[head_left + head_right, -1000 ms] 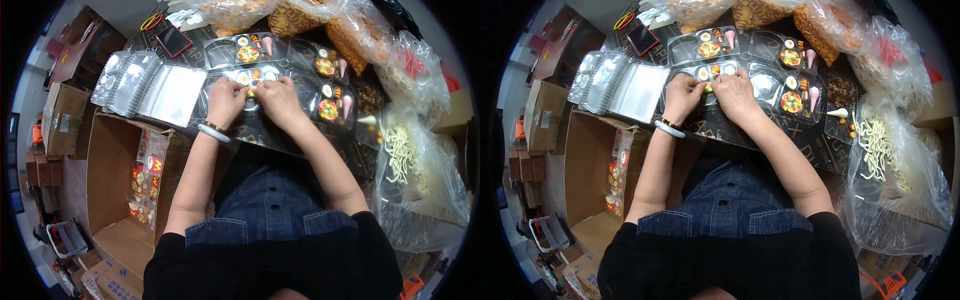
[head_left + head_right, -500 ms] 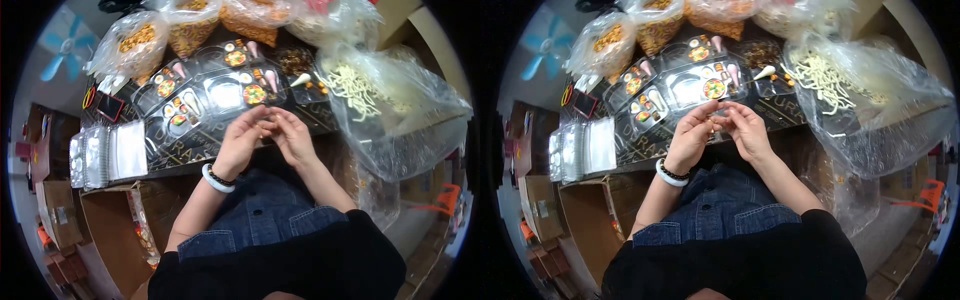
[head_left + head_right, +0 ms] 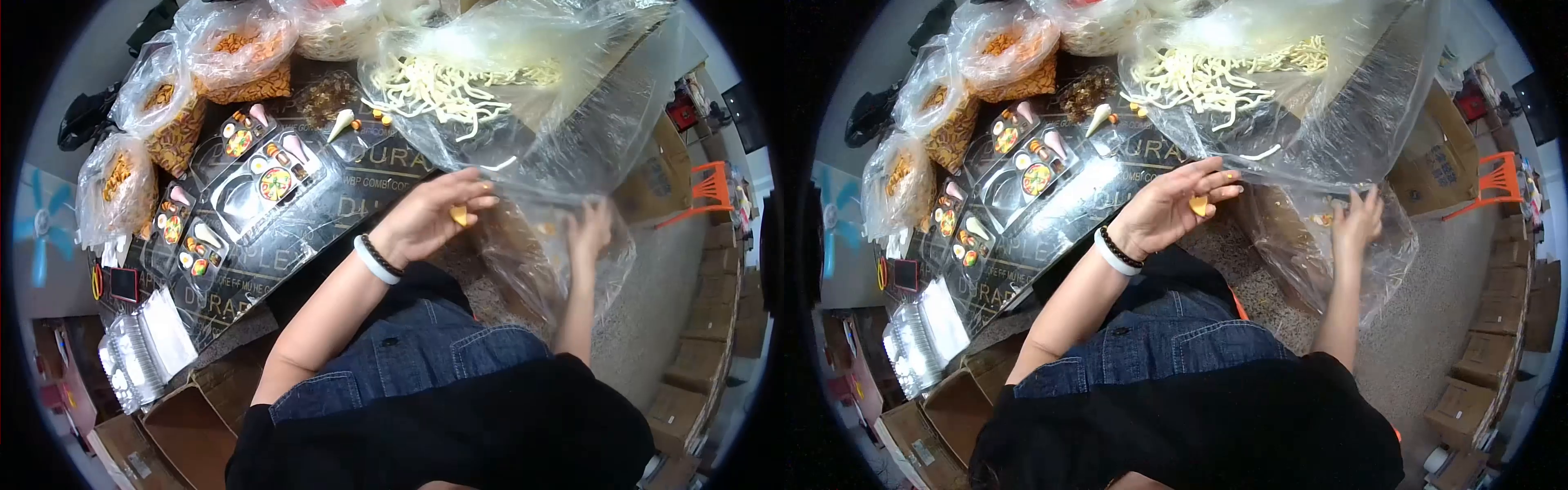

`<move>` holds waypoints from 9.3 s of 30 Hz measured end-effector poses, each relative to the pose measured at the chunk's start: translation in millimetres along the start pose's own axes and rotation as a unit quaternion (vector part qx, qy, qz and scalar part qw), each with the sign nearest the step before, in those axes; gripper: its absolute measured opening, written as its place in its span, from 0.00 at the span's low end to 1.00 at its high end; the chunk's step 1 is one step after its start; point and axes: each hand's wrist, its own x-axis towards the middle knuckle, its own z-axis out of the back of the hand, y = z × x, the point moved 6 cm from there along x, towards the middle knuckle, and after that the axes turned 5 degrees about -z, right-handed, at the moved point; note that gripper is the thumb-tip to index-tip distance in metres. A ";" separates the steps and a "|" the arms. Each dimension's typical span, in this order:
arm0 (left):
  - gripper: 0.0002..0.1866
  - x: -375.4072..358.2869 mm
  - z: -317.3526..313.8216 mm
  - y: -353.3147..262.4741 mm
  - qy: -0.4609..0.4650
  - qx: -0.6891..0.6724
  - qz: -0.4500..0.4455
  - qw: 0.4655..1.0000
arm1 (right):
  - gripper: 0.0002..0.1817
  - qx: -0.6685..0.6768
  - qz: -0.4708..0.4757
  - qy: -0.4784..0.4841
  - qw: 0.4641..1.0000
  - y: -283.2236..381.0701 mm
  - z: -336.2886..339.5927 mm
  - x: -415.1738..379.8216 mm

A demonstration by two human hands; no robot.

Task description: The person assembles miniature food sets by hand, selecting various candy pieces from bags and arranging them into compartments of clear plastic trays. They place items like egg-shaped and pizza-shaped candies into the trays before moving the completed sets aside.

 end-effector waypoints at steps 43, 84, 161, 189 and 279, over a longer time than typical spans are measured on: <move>0.10 -339.7 116.8 -133.9 -0.576 0.748 -0.200 0.264 | 0.02 0.538 0.528 0.208 0.624 570.3 72.2 -156.8; 0.07 -323.1 198.8 -429.1 -0.430 0.789 -0.176 0.402 | 0.06 0.544 0.417 0.404 0.606 539.8 47.2 -63.0; 0.11 -368.3 164.5 -156.8 -0.615 0.173 -0.366 0.677 | 0.06 0.573 0.566 0.213 0.552 585.8 74.4 -164.0; 0.06 -372.0 170.5 -172.7 -0.609 0.261 -0.280 0.695 | 0.06 0.541 0.364 0.518 0.554 588.5 58.6 -153.2; 0.12 -364.6 185.3 -173.0 -0.654 0.481 -0.166 0.560 | 0.11 0.477 0.517 0.228 0.674 559.6 64.3 -164.0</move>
